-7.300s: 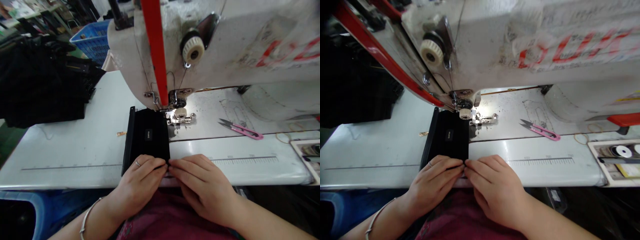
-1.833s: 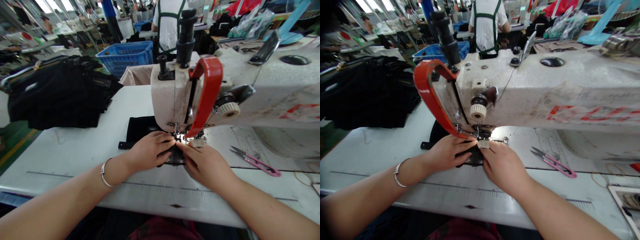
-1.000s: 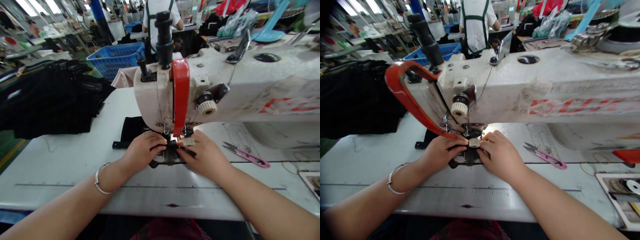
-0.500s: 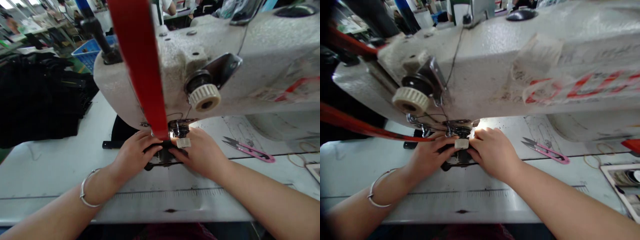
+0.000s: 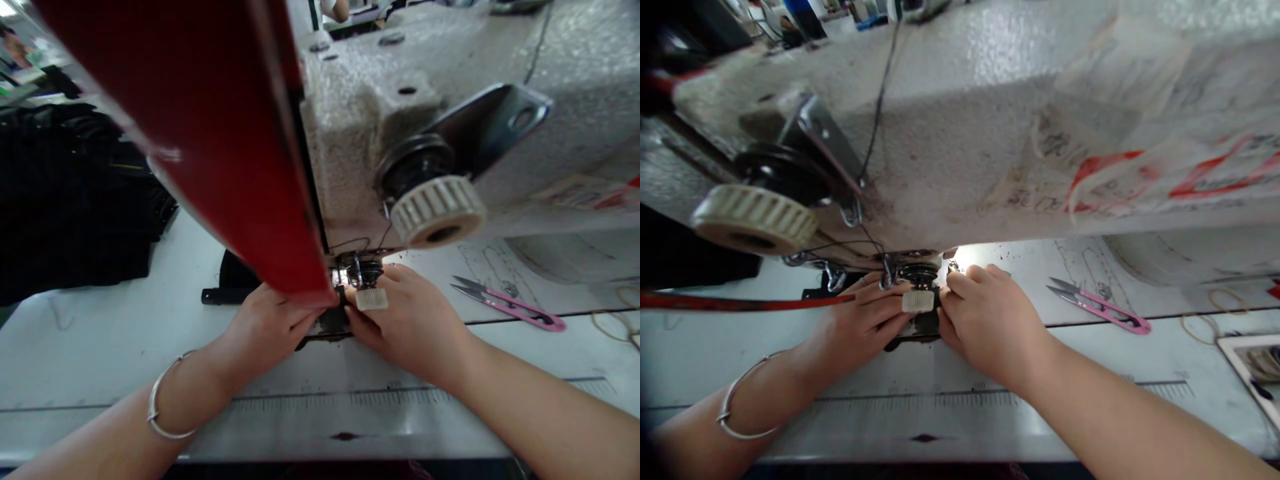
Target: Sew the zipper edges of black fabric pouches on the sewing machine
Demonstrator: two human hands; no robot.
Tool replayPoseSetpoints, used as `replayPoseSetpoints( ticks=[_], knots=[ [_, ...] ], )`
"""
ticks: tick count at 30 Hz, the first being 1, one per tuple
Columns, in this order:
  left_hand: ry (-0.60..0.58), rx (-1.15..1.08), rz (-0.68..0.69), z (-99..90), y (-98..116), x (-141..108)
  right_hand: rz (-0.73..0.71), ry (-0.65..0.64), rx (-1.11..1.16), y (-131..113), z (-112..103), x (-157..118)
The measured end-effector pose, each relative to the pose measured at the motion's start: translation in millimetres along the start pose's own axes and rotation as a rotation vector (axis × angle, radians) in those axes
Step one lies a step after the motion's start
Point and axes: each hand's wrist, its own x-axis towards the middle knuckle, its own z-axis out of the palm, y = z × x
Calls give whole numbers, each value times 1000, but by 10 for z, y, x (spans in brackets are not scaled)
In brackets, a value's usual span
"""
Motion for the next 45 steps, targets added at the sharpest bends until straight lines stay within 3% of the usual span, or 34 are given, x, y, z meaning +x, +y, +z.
replayPoseSetpoints(
  ticks=[7, 11, 21, 30, 45],
  knots=[
    [-30, -72, -24, 16, 5, 23, 56, 187, 191, 15, 34, -23],
    [4, -143, -66, -4, 31, 92, -38, 141, 209, 13, 87, -16],
    [23, -137, -79, 60, 87, 115, -10, 172, 226, 10, 139, -58],
    [121, -174, -114, 163, 14, 146, 31, 164, 174, 59, 219, -46],
    [125, -160, -204, 245, -72, 202, 103, 133, 134, 101, 229, 44]
  ],
)
